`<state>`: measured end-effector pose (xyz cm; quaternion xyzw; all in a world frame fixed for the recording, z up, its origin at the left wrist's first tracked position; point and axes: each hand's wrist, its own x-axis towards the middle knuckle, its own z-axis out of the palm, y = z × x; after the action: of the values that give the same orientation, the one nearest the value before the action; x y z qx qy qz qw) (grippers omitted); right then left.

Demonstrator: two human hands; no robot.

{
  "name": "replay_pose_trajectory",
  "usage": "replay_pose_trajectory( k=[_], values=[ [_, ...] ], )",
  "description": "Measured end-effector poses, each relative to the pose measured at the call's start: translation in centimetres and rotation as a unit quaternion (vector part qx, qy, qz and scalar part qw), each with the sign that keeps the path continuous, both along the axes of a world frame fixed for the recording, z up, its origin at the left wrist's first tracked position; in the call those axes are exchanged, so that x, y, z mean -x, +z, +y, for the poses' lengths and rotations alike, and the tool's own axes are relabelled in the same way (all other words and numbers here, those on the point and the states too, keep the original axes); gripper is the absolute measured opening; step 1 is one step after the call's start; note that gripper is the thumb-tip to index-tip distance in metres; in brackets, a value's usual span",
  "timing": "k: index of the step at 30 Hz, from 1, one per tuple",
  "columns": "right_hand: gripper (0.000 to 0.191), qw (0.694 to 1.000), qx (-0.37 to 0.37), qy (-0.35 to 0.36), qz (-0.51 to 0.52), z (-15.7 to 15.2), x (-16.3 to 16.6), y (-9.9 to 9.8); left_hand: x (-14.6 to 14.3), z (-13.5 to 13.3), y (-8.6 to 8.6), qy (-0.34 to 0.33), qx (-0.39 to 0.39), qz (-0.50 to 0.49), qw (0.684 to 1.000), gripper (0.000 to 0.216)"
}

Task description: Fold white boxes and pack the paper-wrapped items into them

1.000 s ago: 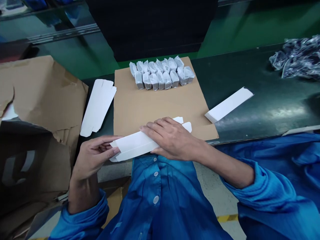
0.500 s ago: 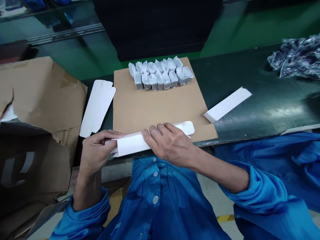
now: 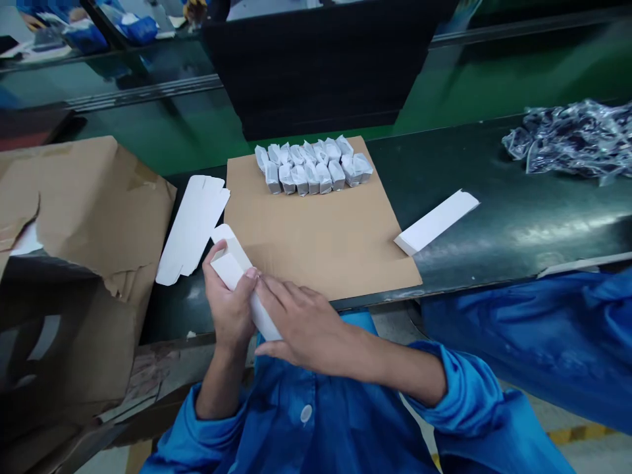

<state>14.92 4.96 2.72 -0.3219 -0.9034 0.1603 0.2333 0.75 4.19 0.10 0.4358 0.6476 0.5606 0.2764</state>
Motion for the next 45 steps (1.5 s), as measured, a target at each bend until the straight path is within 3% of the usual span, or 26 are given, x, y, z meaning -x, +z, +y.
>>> replay_pose_trajectory(
  k=[3, 5, 9, 13, 16, 19, 22, 27, 31, 34, 37, 42, 45],
  values=[
    [0.05, 0.976, 0.166, -0.024, 0.136, 1.7, -0.4, 1.6, 1.5, 0.4, 0.2, -0.067, -0.018, 0.085, 0.994, 0.065],
    [0.037, 0.961, 0.189, -0.032, 0.199, 3.1, -0.5, 2.3, 2.0, 0.3, 0.6, -0.086, -0.045, 0.122, 0.988, 0.059],
    [0.021, 0.935, 0.256, 0.045, 0.243, 5.3, -0.6, 2.6, 2.3, -0.4, 1.4, -0.125, -0.042, 0.162, 0.978, 0.042],
    [0.029, 0.852, 0.372, -0.044, 0.365, 7.2, -0.8, 2.5, 2.3, -0.6, 2.0, -0.147, -0.008, 0.199, 0.969, 0.035],
    [0.038, 0.8, 0.475, 0.003, 0.366, 7.9, -0.3, 2.5, 2.1, -0.5, 2.3, -0.165, 0.001, 0.211, 0.963, 0.036],
    [0.031, 0.779, 0.516, 0.048, 0.353, 7.6, 0.1, 2.7, 2.0, -0.4, 2.0, -0.172, 0.005, 0.223, 0.959, 0.042],
    [0.03, 0.783, 0.514, 0.04, 0.348, 6.9, 0.3, 2.8, 1.8, -0.5, 1.1, -0.141, -0.008, 0.23, 0.963, 0.052],
    [0.026, 0.807, 0.479, 0.026, 0.346, 6.2, 0.4, 2.7, 0.8, -1.0, 0.0, -0.082, -0.13, 0.195, 0.969, 0.073],
    [0.021, 0.817, 0.47, 0.038, 0.331, 5.8, 0.0, 3.1, 0.9, -1.5, 0.4, -0.116, -0.082, 0.185, 0.973, 0.101],
    [0.01, 0.839, 0.449, 0.049, 0.304, 5.4, -0.4, 3.4, 1.5, -1.8, 0.9, -0.152, -0.046, 0.222, 0.962, 0.085],
    [0.015, 0.871, 0.402, 0.055, 0.278, 4.7, -0.4, 3.1, 1.8, -1.8, 1.4, -0.153, -0.046, 0.241, 0.957, 0.063],
    [0.019, 0.938, 0.184, 0.04, 0.291, 3.6, 0.2, 1.6, 1.9, -1.6, 1.6, -0.167, -0.053, 0.253, 0.951, 0.056],
    [0.02, 0.958, 0.124, 0.042, 0.254, 3.3, 0.3, 1.1, 2.0, -1.7, 1.5, -0.178, -0.05, 0.249, 0.951, 0.056]
  ],
)
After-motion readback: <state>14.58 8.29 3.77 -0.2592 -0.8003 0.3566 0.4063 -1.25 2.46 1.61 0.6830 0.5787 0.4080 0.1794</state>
